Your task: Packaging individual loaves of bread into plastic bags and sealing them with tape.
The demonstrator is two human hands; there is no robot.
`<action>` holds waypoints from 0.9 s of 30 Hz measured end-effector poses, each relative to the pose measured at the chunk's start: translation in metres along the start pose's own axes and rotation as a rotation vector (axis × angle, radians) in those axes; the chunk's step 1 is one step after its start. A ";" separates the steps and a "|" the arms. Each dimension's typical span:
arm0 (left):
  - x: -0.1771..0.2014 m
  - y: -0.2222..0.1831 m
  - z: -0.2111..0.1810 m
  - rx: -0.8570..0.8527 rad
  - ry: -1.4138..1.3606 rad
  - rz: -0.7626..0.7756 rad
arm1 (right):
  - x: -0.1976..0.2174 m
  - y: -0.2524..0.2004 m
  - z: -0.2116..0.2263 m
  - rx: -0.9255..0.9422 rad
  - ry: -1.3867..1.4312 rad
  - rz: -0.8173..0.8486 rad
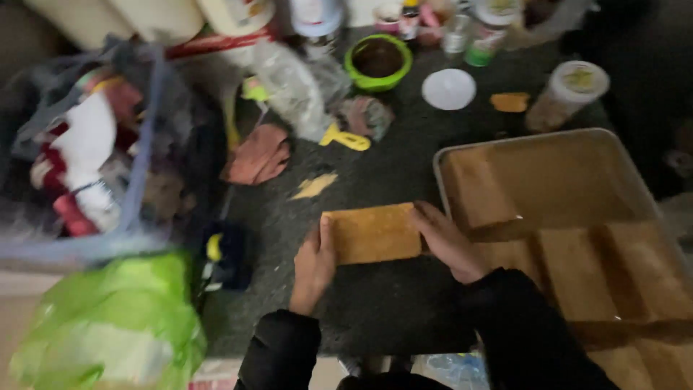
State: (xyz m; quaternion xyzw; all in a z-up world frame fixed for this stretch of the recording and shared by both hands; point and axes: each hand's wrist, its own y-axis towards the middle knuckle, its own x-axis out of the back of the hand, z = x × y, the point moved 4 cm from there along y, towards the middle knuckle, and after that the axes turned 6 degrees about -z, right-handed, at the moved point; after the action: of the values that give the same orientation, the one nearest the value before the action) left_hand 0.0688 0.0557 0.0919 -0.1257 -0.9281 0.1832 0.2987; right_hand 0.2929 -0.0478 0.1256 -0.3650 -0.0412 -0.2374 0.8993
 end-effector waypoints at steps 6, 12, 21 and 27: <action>0.010 0.031 0.125 0.202 0.231 0.079 | -0.047 0.095 -0.089 0.190 -0.352 0.027; 0.015 -0.004 0.170 0.015 -0.101 -0.151 | -0.031 0.095 -0.102 0.280 -0.487 -0.143; 0.015 -0.078 0.062 -0.428 -0.069 -0.384 | -0.065 0.034 -0.053 0.159 -0.195 -0.070; 0.002 -0.070 0.021 -0.667 0.343 -0.412 | -0.079 0.000 -0.028 -0.174 0.090 0.098</action>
State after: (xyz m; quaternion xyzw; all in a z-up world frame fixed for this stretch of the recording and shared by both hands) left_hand 0.0458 -0.0123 0.1068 -0.0561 -0.8791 -0.2143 0.4221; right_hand 0.2203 -0.0350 0.0855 -0.4323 0.0378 -0.2120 0.8756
